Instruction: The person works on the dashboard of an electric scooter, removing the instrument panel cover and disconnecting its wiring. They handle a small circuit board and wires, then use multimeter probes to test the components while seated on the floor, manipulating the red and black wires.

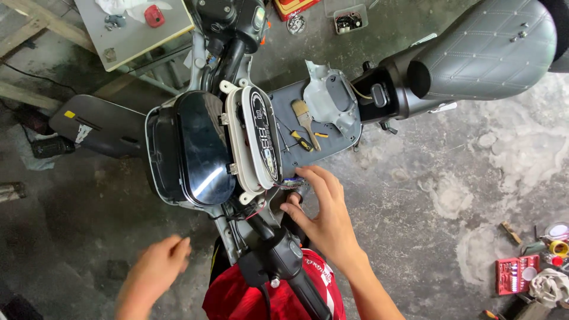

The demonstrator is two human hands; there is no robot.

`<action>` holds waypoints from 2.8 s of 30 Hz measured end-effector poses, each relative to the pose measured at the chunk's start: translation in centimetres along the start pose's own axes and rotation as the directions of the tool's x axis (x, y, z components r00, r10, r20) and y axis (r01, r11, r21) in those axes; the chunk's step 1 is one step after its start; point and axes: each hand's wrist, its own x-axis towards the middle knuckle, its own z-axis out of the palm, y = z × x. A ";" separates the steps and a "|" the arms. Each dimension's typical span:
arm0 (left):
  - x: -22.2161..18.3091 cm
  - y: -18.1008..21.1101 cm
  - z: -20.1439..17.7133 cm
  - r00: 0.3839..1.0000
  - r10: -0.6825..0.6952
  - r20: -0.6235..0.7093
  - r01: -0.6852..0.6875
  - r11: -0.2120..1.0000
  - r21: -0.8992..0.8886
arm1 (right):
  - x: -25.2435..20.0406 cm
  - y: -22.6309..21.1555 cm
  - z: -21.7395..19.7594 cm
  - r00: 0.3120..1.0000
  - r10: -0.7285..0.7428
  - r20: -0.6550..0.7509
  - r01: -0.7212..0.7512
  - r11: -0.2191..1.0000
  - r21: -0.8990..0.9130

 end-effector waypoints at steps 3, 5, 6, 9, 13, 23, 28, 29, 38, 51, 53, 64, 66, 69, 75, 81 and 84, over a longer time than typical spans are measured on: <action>-7.4 4.8 -3.9 0.998 0.056 0.003 -0.056 0.994 0.090 | 0.1 0.1 -0.2 1.000 0.009 0.005 -0.009 1.000 0.022; -10.9 8.3 -3.9 0.972 0.199 -0.125 -0.195 0.980 0.043 | 0.3 0.3 -0.2 1.000 0.005 0.003 -0.005 0.999 0.045; -11.9 10.1 -3.3 0.758 0.508 -0.409 -0.537 0.842 0.052 | 0.5 0.5 -0.2 1.000 0.010 0.007 -0.010 0.997 0.082; -12.7 14.2 -2.1 0.306 0.731 -0.610 -0.782 0.558 0.276 | 0.4 1.5 0.5 0.999 0.037 0.025 -0.041 0.981 0.190; -11.7 15.8 0.0 0.280 0.801 -0.529 -0.747 0.528 0.404 | 0.0 2.9 1.9 0.992 0.112 0.051 -0.123 0.912 0.391; -10.7 15.2 1.7 0.358 0.733 -0.579 -0.697 0.622 0.356 | 0.3 0.9 2.6 0.978 -0.104 -0.181 0.124 0.987 0.101; -10.8 15.5 1.9 0.355 0.719 -0.598 -0.706 0.626 0.333 | 0.6 0.3 2.9 0.961 -0.186 -0.207 0.181 0.983 -0.044; -10.8 15.5 1.9 0.357 0.716 -0.600 -0.705 0.628 0.331 | 0.6 0.3 2.9 0.961 -0.187 -0.204 0.182 0.982 -0.044; -10.9 16.0 3.0 0.382 0.676 -0.630 -0.741 0.632 0.228 | 0.7 -0.3 3.2 0.976 -0.070 -0.206 0.070 0.998 -0.008; -11.5 15.7 3.3 0.376 0.738 -0.560 -0.798 0.565 0.208 | 0.5 0.1 3.5 0.984 0.019 -0.179 -0.018 1.000 0.006; -11.2 15.2 2.7 0.375 0.733 -0.568 -0.801 0.564 0.200 | 0.5 0.1 3.5 0.985 0.012 -0.175 -0.011 1.000 0.004; -10.8 14.5 1.6 0.485 0.695 -0.530 -0.711 0.667 0.223 | 0.8 -0.2 3.4 0.978 -0.116 -0.172 0.115 0.993 -0.017; -10.6 14.5 1.4 0.462 0.699 -0.546 -0.700 0.665 0.260 | 0.9 -0.1 3.3 0.978 -0.121 -0.171 0.121 0.993 -0.011; -10.1 14.4 1.6 0.477 0.678 -0.560 -0.704 0.676 0.219 | 0.9 -0.2 3.2 0.980 -0.122 -0.155 0.125 0.992 0.009; -10.2 15.4 1.1 0.395 0.642 -0.657 -0.694 0.677 0.245 | 0.7 0.2 2.8 0.990 -0.105 -0.095 0.111 0.992 0.054; -10.4 15.1 1.4 0.474 0.625 -0.620 -0.671 0.713 0.206 | 0.8 0.7 2.7 0.997 -0.075 -0.029 0.078 0.987 0.138; -11.2 14.5 0.7 0.561 0.577 -0.594 -0.608 0.774 0.178 | 0.8 0.8 2.5 0.998 -0.065 -0.009 0.066 0.989 0.135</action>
